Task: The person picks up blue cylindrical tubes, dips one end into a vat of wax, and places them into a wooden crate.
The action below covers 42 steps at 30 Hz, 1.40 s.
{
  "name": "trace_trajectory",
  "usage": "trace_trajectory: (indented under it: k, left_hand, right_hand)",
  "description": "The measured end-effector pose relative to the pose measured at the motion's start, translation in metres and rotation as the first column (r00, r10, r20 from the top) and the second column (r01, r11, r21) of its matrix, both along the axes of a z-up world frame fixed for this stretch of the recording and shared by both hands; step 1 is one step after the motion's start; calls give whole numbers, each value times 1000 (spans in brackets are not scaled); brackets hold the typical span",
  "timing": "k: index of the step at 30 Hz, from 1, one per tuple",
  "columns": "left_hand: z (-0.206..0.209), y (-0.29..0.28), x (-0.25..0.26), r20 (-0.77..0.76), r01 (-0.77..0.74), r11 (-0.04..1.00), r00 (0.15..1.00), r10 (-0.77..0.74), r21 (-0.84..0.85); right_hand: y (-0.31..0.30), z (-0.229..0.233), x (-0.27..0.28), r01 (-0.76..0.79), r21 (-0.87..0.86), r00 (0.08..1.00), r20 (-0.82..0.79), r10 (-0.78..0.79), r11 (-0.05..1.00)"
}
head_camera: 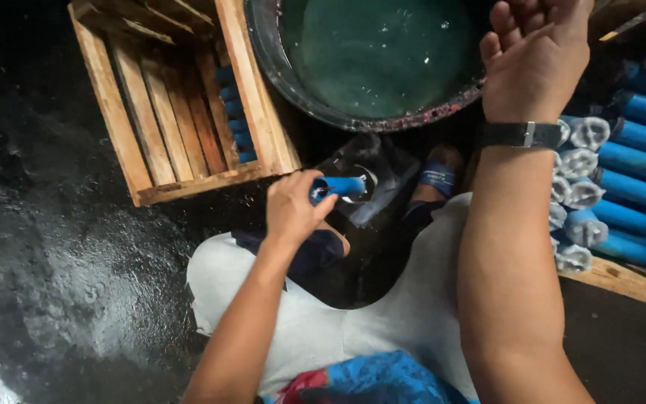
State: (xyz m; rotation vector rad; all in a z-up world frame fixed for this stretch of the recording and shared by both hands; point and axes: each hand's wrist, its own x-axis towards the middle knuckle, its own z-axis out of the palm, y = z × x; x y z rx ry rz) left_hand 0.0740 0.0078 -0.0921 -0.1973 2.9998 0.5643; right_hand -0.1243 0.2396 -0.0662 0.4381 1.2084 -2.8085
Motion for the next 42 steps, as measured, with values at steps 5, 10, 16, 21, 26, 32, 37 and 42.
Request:
trace_trajectory:
  k: [5,10,16,21,26,32,37,42]
  left_hand:
    - [-77,0,13,-36,-16,990,999,11,-141]
    - [-126,2,16,4,-43,983,999,45,-180]
    - [-165,2,25,24,-79,977,996,85,-199]
    - [-142,3,23,-32,-86,975,996,81,-205]
    - [-90,5,21,-28,-38,988,999,34,-151]
    - [-62,7,22,-17,-49,989,999,47,-138]
    - [-55,5,24,-52,-54,986,998,46,-158]
    - [-38,5,23,-29,-22,987,999,18,-162]
  right_hand:
    - [4,-10,-4,-15,-11,999,-30,15,1000]
    - [7,-14,-5,-18,-46,998,-64,15,999]
    - [5,-11,-3,-20,-19,997,-80,18,1000]
    - [5,-19,-9,-39,-48,998,-57,37,998]
    - [6,-9,-3,-48,-20,998,-40,47,999]
    - [-1,4,-2,10,-12,999,34,-9,1000]
    - [-3,13,3,20,13,1000,22,-20,1000]
    - [-3,8,1,14,-19,1000,23,-14,1000]
